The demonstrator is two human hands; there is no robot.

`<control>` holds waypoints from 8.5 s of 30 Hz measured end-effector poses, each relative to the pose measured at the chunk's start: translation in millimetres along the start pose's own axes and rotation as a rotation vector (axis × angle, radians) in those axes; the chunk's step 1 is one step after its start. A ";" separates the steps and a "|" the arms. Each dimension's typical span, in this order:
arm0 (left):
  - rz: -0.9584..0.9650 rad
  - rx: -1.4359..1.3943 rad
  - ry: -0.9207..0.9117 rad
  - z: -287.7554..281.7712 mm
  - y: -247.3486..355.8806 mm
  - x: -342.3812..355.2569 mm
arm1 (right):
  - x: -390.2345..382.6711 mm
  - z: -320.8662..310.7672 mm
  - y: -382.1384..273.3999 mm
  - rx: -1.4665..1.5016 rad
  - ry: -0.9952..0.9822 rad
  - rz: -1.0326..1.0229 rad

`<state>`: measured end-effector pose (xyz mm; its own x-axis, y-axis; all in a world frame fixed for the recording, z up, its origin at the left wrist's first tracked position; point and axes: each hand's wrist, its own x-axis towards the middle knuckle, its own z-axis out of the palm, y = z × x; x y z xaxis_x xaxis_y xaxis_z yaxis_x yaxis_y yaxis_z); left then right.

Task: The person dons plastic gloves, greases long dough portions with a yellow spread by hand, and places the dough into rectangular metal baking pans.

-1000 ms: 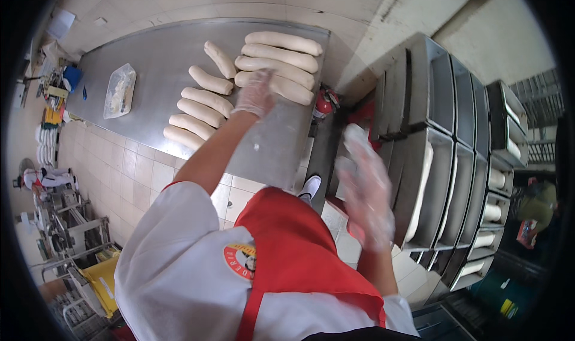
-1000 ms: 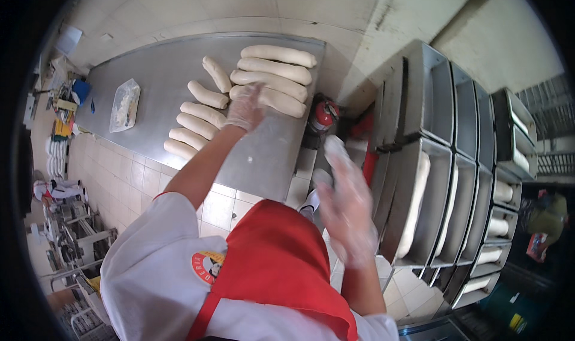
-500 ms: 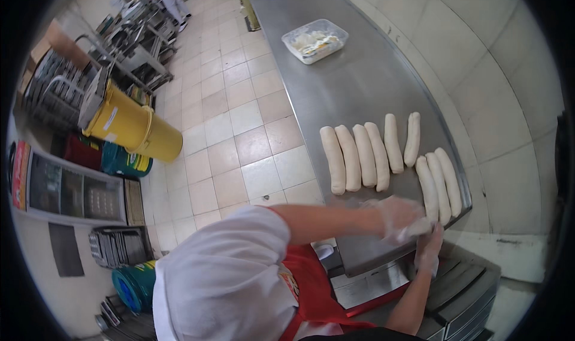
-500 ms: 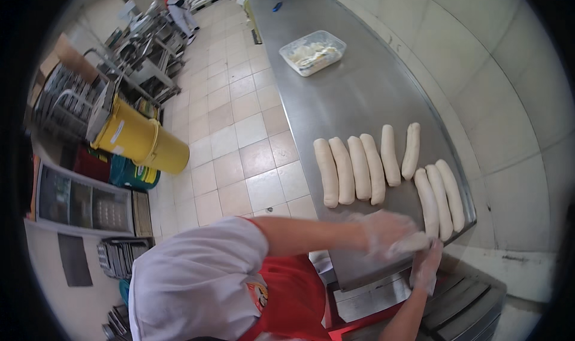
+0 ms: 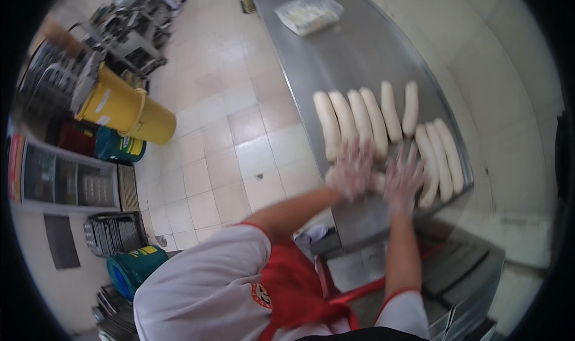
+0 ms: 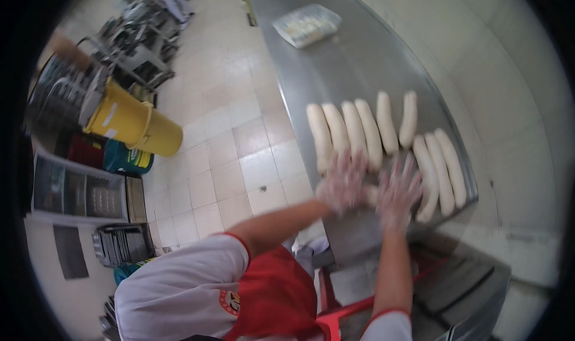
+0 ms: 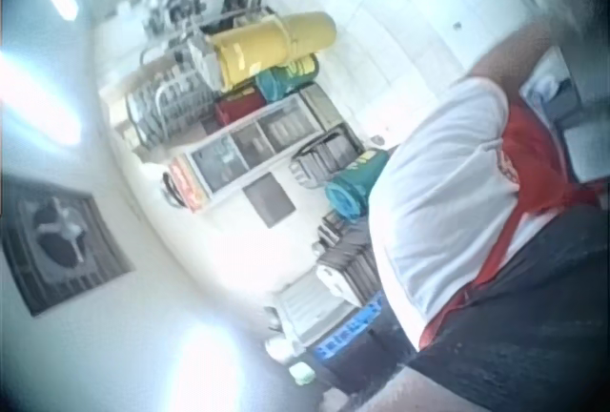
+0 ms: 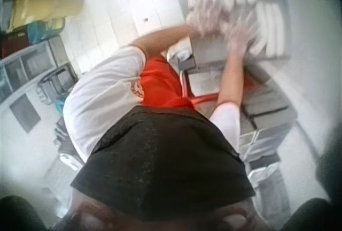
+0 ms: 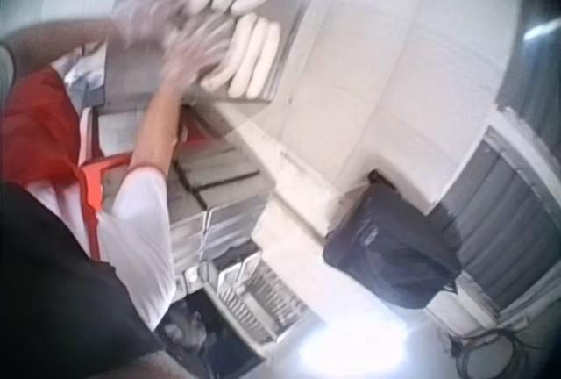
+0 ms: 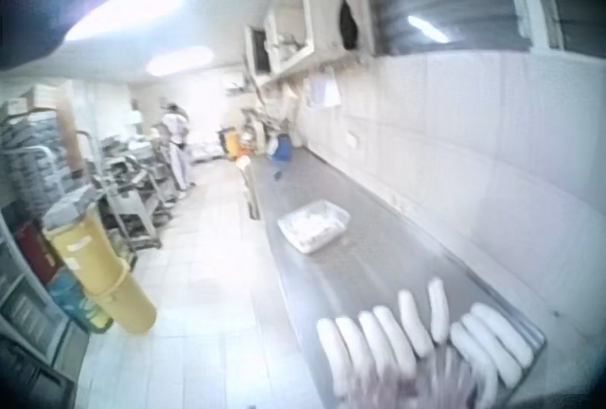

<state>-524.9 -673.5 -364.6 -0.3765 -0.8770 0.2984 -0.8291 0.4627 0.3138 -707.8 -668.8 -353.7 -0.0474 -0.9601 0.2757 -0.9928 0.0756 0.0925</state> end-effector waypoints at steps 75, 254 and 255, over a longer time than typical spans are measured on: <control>0.571 -0.349 -0.192 30.6 192.1 143.0 | -204.2 -341.6 322.5 0.392 0.263 0.648; 0.083 -1.388 -1.169 -18.7 224.7 176.6 | -156.0 -296.5 184.7 1.907 -0.004 0.959; 0.400 -1.270 -1.101 -39.6 289.5 199.3 | -175.6 -314.9 194.9 1.768 0.180 1.019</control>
<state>-823.7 -709.3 -178.6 -0.9938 -0.1106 -0.0085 -0.0071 -0.0135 0.9999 -858.4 -400.6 -82.9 -0.6386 -0.7083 -0.3010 0.3702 0.0602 -0.9270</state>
